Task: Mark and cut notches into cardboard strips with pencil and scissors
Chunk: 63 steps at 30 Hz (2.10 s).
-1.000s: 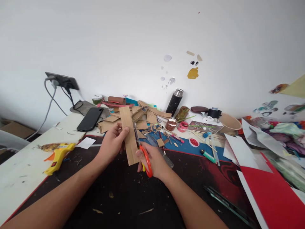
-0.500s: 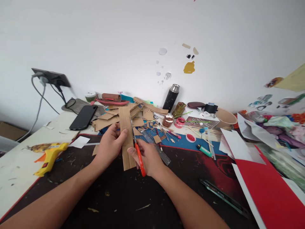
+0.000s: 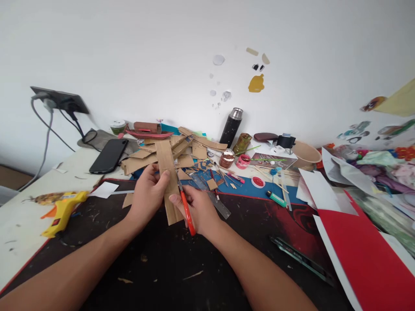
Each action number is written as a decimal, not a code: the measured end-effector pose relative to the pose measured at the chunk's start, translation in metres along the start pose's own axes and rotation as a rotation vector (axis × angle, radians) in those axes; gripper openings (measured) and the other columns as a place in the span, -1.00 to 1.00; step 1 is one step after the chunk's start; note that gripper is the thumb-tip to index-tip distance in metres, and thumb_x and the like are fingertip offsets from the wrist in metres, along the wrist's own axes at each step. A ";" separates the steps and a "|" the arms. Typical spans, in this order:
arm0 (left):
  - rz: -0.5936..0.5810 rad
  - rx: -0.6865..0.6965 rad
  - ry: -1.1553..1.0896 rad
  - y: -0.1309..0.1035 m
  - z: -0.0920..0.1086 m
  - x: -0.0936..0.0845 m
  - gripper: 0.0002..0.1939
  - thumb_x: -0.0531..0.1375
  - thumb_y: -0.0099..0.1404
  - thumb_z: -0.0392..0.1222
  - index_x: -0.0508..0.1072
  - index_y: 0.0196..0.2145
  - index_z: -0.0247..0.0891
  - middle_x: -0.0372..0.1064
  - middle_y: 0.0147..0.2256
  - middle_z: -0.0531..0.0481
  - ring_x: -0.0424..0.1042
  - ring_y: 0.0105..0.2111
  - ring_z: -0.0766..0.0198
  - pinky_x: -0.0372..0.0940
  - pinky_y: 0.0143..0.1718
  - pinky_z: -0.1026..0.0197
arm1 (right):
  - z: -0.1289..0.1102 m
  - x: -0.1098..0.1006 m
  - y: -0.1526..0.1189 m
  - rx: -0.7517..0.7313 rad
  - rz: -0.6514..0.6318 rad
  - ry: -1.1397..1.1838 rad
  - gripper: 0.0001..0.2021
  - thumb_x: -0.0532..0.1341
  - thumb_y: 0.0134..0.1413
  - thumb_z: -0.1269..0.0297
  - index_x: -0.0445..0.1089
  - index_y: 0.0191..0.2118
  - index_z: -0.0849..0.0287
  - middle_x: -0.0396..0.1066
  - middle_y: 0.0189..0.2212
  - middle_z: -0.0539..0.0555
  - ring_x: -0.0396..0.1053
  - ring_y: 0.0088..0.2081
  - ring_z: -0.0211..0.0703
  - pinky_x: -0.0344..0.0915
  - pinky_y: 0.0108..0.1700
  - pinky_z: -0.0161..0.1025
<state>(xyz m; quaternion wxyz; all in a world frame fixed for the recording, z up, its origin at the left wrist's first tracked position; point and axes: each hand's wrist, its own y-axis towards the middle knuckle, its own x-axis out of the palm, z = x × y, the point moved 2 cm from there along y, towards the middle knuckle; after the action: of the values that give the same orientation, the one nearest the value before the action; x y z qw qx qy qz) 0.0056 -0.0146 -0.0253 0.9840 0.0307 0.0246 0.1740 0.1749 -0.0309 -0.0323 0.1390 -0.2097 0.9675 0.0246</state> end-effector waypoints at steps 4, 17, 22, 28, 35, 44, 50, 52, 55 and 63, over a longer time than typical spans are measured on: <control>0.002 0.006 -0.035 0.000 -0.003 0.003 -0.49 0.43 0.17 0.30 0.42 -0.18 -0.10 0.57 -0.38 0.03 0.60 -0.41 0.04 0.48 -0.36 0.07 | 0.003 0.001 0.001 -0.019 0.030 0.018 -0.54 0.41 0.35 -0.27 0.48 -0.25 0.05 0.43 -0.52 -0.02 0.52 -0.39 0.00 0.29 -0.40 -0.24; 0.007 -0.099 -0.308 0.007 -0.008 0.003 -0.55 0.51 0.11 0.14 0.48 -0.22 -0.15 0.51 -0.35 0.07 0.50 -0.42 0.19 0.41 -0.42 0.21 | 0.010 0.001 0.007 0.062 -0.002 0.315 -0.43 0.39 0.24 -0.41 0.48 -0.11 0.06 0.32 -0.64 -0.15 0.25 -0.73 -0.20 0.14 -0.69 -0.29; 0.040 -0.145 -0.375 0.013 -0.004 -0.002 -0.53 0.53 0.05 0.14 0.45 -0.30 -0.15 0.33 -0.48 0.16 0.28 -0.58 0.34 0.08 -0.67 0.33 | 0.009 -0.013 0.015 0.065 0.090 0.378 -0.35 0.40 0.15 -0.45 0.39 -0.07 0.08 0.31 -0.69 -0.19 0.29 -0.73 -0.19 0.18 -0.69 -0.32; 0.074 -0.106 -0.414 0.020 -0.003 -0.006 -0.46 0.59 -0.01 0.18 0.44 -0.33 -0.16 0.31 -0.44 0.15 0.28 -0.52 0.35 0.05 -0.67 0.38 | 0.008 -0.011 0.014 0.062 0.026 0.456 -0.30 0.40 0.10 -0.49 0.38 -0.06 0.10 0.33 -0.65 -0.20 0.27 -0.74 -0.22 0.21 -0.68 -0.32; 0.019 -0.094 -0.423 0.016 -0.005 -0.004 -0.35 0.63 -0.07 0.30 0.46 -0.32 -0.17 0.33 -0.38 0.12 0.28 -0.45 0.32 0.17 -0.64 0.36 | 0.003 -0.003 0.006 0.073 -0.101 0.324 -0.47 0.45 0.19 -0.31 0.33 -0.21 0.04 0.33 -0.68 -0.19 0.29 -0.71 -0.22 0.21 -0.61 -0.32; -0.152 -0.067 -0.334 0.010 0.006 -0.001 -0.38 0.67 -0.10 0.21 0.62 -0.23 -0.21 0.48 -0.36 0.04 0.37 -0.48 0.26 0.23 -0.67 0.30 | 0.006 -0.003 0.006 0.074 -0.097 0.308 -0.56 0.39 0.29 -0.21 0.27 -0.24 0.02 0.30 -0.71 -0.21 0.24 -0.72 -0.22 0.21 -0.60 -0.30; -0.142 -0.017 -0.314 0.011 0.006 -0.002 -0.46 0.65 -0.06 0.15 0.63 -0.28 -0.22 0.50 -0.38 0.00 0.36 -0.51 0.26 0.24 -0.65 0.28 | 0.004 -0.003 0.006 0.085 -0.099 0.325 -0.57 0.41 0.26 -0.18 0.26 -0.26 0.01 0.29 -0.71 -0.22 0.24 -0.73 -0.23 0.19 -0.62 -0.31; -0.122 -0.034 -0.331 0.014 0.005 -0.005 -0.46 0.64 -0.06 0.17 0.63 -0.28 -0.22 0.50 -0.39 0.01 0.36 -0.52 0.26 0.24 -0.64 0.28 | 0.003 -0.005 0.005 0.079 -0.100 0.312 -0.55 0.42 0.24 -0.18 0.26 -0.27 0.02 0.31 -0.69 -0.22 0.26 -0.71 -0.24 0.22 -0.61 -0.32; -0.056 -0.043 -0.359 0.022 0.005 -0.013 -0.47 0.61 -0.01 0.18 0.62 -0.23 -0.20 0.53 -0.35 0.01 0.40 -0.48 0.27 0.29 -0.58 0.31 | 0.001 -0.006 0.005 0.070 -0.140 0.278 -0.52 0.44 0.23 -0.20 0.24 -0.29 0.02 0.32 -0.70 -0.21 0.27 -0.72 -0.26 0.21 -0.61 -0.35; 0.008 -0.002 -0.371 0.037 0.003 -0.022 -0.47 0.62 -0.08 0.07 0.61 -0.22 -0.24 0.56 -0.32 -0.01 0.40 -0.47 0.28 0.26 -0.61 0.33 | 0.009 -0.005 0.008 0.097 -0.120 0.317 -0.49 0.45 0.20 -0.24 0.23 -0.27 0.02 0.31 -0.74 -0.21 0.27 -0.72 -0.24 0.20 -0.64 -0.37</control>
<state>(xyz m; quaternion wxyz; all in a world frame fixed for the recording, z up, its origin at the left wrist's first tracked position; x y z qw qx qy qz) -0.0270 0.0123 -0.0187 0.9709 0.0615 -0.1575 0.1695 0.1784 -0.0208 -0.0393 -0.0043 -0.2614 0.9631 -0.0641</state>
